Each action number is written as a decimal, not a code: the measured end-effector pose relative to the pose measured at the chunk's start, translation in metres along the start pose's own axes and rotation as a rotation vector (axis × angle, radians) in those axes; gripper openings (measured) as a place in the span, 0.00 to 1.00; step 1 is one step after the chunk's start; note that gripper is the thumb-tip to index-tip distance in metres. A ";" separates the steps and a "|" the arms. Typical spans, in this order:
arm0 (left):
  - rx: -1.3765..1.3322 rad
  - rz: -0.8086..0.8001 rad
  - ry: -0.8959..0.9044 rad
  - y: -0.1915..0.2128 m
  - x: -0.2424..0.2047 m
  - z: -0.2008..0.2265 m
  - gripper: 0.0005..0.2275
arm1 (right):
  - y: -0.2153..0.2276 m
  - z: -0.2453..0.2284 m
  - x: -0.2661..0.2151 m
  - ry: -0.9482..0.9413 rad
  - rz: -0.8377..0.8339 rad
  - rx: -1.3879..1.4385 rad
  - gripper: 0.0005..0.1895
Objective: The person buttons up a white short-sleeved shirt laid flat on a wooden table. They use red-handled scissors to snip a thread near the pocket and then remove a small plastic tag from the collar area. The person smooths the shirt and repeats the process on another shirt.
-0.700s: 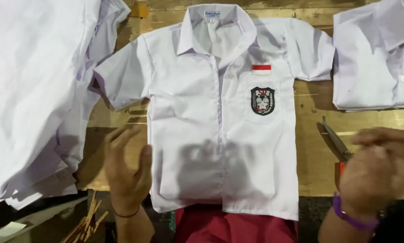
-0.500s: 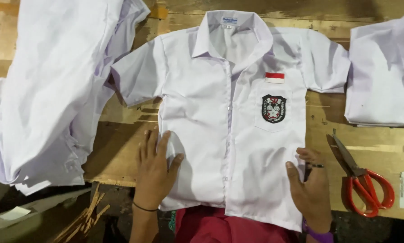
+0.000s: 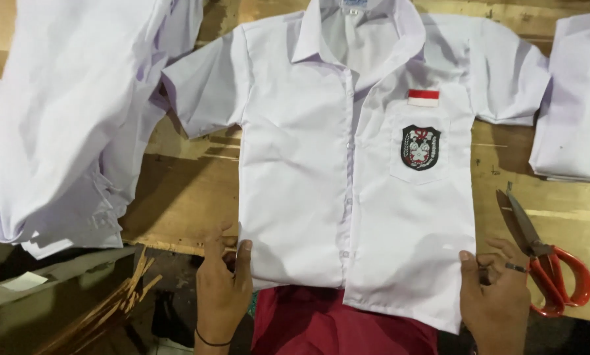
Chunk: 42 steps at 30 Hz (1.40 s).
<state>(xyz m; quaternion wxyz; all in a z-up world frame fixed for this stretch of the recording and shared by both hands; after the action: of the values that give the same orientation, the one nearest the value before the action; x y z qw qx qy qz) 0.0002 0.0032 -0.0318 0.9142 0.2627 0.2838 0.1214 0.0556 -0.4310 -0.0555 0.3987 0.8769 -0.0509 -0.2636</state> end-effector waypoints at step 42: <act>-0.393 -0.644 -0.249 -0.074 -0.047 -0.103 0.08 | 0.007 -0.006 -0.021 0.376 0.065 -0.264 0.28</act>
<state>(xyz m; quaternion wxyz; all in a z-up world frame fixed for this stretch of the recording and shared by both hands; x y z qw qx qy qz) -0.0928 -0.0334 -0.1235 0.9658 -0.0068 0.2098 -0.1523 0.0413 -0.4255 -0.0377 0.5206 0.8488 0.0309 -0.0868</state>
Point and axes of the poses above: each hand's wrist, its own x-axis towards the middle knuckle, its own y-axis out of the back of the hand, z = x × y, the point moved 9 cm from there along x, towards the middle knuckle, and after that the axes turned 9 degrees about -z, right-handed, at the moved point
